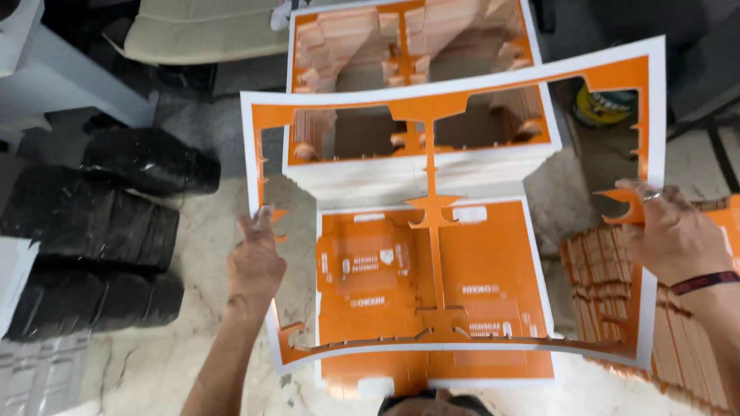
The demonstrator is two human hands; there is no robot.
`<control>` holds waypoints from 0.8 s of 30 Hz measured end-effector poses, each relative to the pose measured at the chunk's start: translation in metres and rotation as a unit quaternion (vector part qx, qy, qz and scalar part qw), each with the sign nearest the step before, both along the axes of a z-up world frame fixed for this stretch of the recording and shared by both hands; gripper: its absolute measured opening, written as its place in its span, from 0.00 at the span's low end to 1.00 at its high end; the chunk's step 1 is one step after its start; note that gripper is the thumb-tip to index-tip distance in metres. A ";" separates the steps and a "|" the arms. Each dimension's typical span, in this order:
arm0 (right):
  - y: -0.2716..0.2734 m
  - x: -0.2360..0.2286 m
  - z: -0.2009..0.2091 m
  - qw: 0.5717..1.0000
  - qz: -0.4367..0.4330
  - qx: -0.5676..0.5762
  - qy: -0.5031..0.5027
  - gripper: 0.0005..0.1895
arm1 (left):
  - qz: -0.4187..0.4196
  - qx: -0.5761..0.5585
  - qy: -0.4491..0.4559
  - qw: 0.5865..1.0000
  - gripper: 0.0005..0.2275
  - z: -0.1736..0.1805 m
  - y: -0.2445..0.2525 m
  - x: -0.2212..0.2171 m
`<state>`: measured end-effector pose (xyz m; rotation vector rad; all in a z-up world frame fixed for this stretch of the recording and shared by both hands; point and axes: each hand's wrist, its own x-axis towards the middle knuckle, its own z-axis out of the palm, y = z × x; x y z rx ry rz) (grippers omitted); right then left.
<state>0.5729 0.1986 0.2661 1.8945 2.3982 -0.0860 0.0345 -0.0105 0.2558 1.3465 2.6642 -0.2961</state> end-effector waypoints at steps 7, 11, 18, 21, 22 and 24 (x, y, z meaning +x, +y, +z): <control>0.149 -0.084 0.039 0.992 0.019 0.088 -0.090 0.38 | -0.033 0.052 -0.006 0.998 0.37 0.033 0.147 -0.095; 0.199 -0.157 0.079 0.997 -0.046 -0.067 -0.001 0.34 | -0.048 0.017 0.056 0.997 0.46 0.021 0.227 -0.140; 0.302 -0.182 0.031 0.999 -0.001 -0.039 -0.027 0.38 | -0.036 0.002 0.030 0.999 0.46 0.018 0.310 -0.167; 0.327 -0.185 0.014 0.999 0.007 -0.020 -0.036 0.38 | -0.037 -0.003 0.013 0.999 0.44 0.011 0.324 -0.169; 0.338 -0.181 0.003 0.999 0.008 -0.025 -0.033 0.38 | -0.036 -0.007 0.015 0.999 0.44 0.008 0.327 -0.173; 0.359 -0.166 -0.019 0.998 0.029 -0.001 -0.063 0.42 | -0.052 -0.016 0.013 0.998 0.43 0.001 0.335 -0.175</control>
